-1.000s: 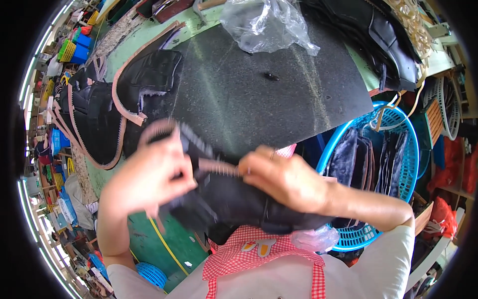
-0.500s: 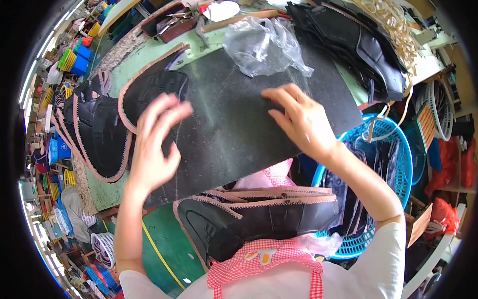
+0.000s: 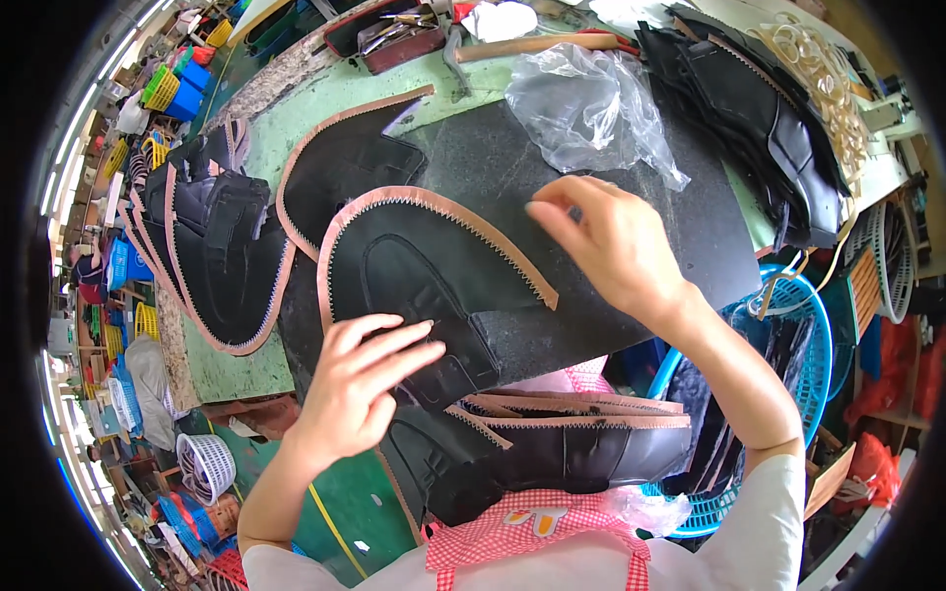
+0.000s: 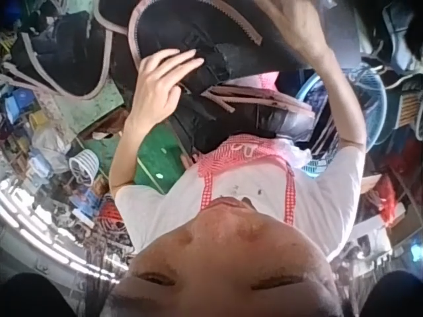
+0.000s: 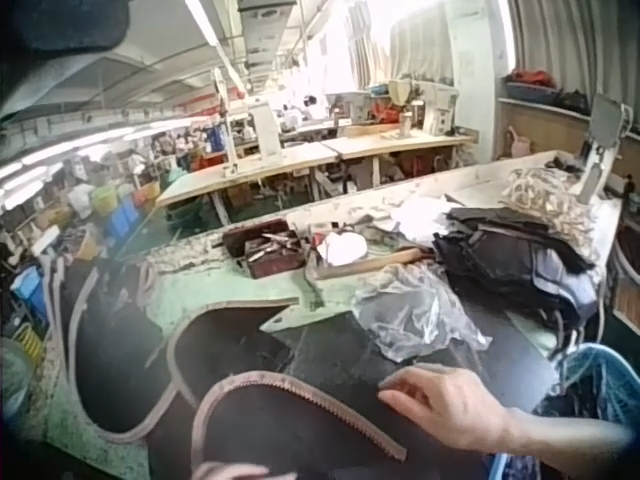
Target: Manually joining shoe upper components and attaching small decorative pieces.
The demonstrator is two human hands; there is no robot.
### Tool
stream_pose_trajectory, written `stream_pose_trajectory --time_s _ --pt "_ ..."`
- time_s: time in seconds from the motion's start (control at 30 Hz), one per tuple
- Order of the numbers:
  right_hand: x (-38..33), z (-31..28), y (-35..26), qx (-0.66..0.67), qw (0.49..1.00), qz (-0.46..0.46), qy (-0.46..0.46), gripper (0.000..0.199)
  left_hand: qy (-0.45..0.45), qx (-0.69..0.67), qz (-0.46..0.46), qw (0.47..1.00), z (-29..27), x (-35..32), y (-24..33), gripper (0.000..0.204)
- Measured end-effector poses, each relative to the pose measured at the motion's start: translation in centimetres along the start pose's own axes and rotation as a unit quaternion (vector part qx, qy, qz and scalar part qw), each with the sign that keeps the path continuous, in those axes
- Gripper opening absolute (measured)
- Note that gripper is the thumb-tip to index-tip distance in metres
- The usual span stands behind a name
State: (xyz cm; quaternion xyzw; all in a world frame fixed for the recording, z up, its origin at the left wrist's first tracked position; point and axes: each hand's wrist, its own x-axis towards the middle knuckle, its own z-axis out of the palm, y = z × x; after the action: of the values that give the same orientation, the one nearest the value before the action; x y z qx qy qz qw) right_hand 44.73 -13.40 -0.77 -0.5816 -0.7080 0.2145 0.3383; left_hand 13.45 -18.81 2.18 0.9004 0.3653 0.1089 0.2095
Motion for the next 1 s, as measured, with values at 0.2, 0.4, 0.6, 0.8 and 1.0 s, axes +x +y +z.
stream_pose_trajectory --time_s 0.2,0.4,0.6,0.8,1.0 --pt "0.8 1.3 -2.9 0.039 0.984 0.071 -0.158 0.012 0.075 -0.072 -0.032 0.994 3.5 4.3 -2.1 0.081" --pt "0.4 0.1 -6.9 0.177 0.957 0.128 -0.193 0.02 0.114 -0.129 0.009 0.985 3.9 7.1 -2.3 0.098" --pt "-0.5 1.6 -3.2 0.219 0.952 0.088 -0.194 0.025 0.23 -0.213 0.013 0.95 5.4 7.4 -3.4 0.042" --pt "-1.1 2.9 -1.9 -0.017 0.997 -0.079 -0.019 0.034 0.232 -0.263 0.101 0.931 5.5 6.8 -4.7 0.016" --pt "-1.8 2.5 -3.6 0.027 0.982 0.017 -0.188 0.018 0.246 -0.312 0.045 0.917 5.6 6.2 -4.6 0.008"
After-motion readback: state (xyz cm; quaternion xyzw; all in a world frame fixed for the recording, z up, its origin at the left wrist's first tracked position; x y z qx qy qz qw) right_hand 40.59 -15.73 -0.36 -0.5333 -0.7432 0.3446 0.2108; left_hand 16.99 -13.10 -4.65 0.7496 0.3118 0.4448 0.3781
